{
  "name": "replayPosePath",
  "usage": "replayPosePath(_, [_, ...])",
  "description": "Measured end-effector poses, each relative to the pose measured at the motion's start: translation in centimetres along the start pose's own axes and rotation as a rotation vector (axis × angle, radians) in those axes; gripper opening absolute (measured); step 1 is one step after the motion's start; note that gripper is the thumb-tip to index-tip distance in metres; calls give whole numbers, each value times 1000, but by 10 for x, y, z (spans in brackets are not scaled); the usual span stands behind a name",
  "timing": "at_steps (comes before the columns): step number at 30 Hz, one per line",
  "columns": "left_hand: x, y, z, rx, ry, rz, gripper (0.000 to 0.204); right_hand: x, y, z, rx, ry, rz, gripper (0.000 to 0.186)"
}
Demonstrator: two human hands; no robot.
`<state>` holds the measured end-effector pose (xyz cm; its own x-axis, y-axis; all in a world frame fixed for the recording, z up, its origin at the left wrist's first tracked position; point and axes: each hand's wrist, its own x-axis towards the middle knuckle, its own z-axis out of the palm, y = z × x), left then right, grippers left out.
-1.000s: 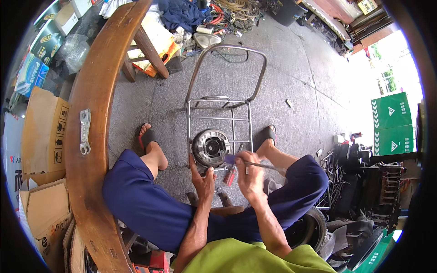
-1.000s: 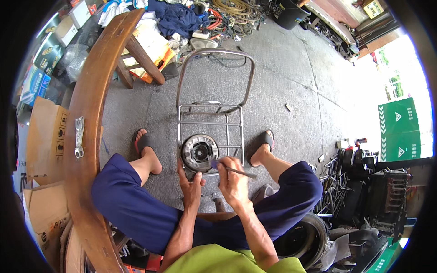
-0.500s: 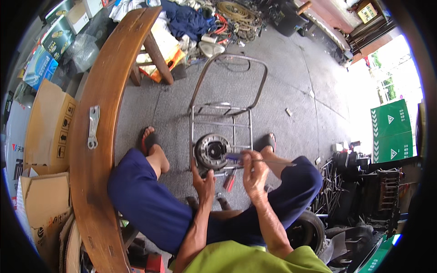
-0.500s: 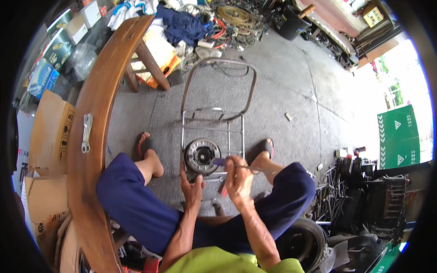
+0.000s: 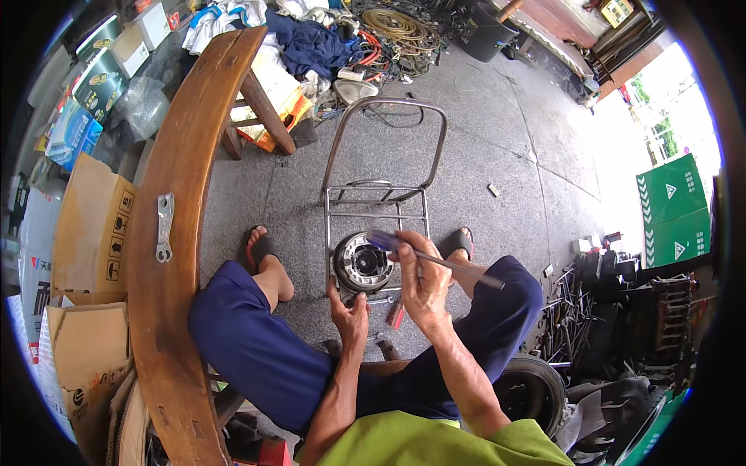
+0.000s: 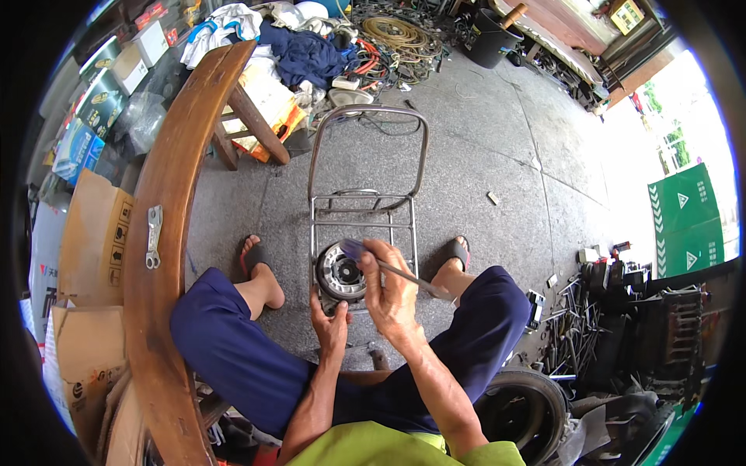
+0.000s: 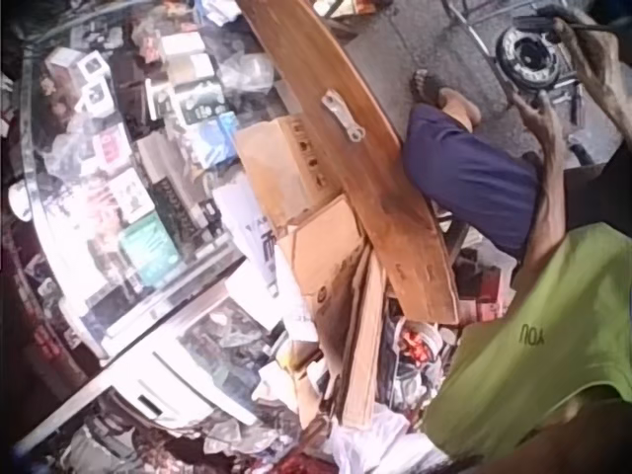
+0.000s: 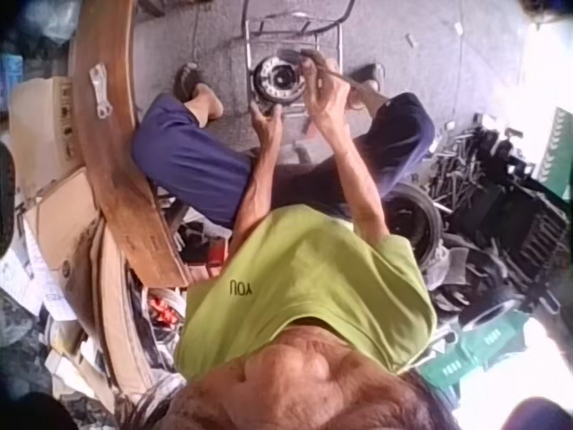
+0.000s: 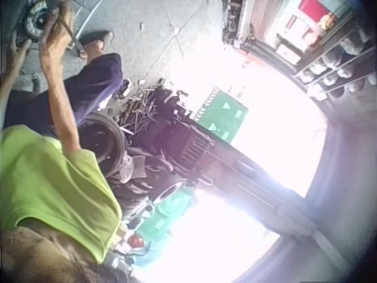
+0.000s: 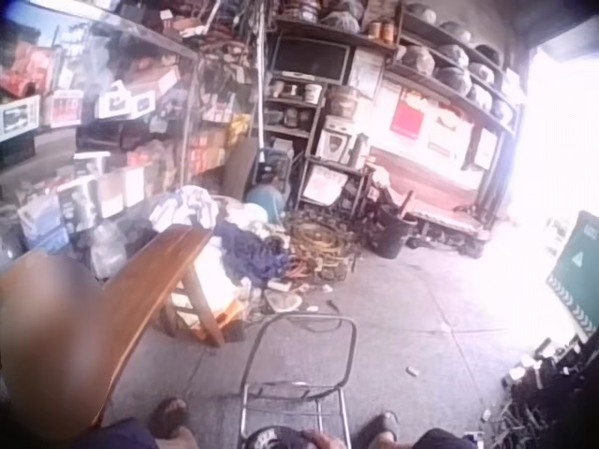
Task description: The person disassembles a circular metal mechanical part using a wrench and screwdriver, removes internal components, and then reassembles the part by tightening screws.
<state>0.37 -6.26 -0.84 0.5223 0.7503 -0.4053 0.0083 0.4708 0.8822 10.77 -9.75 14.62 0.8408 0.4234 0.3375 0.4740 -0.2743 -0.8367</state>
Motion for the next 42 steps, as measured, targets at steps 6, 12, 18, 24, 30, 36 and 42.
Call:
replayPosePath(6, [-3,11,9,24,-6,-67,71,-6,56,32,-156,-222,-33,18])
replayPosePath(12, [-2,7,1,10,26,4,71,-5,-9,5,-58,-177,69,18])
replayPosePath(18, [-3,-5,2,59,7,125,71,-42,15,16,-193,-247,-31,17])
replayPosePath(24, [2,1,-5,41,46,-16,72,-20,-4,-21,-98,14,45,23])
replayPosePath(30, [-5,-3,6,215,-7,44,72,-26,38,-37,-145,-140,327,23])
replayPosePath(36, [-5,11,-24,541,120,217,88,46,-34,-102,73,-124,339,31])
replayPosePath(42, [-62,176,2,-429,-221,-6,58,105,8,-154,-78,-31,163,39])
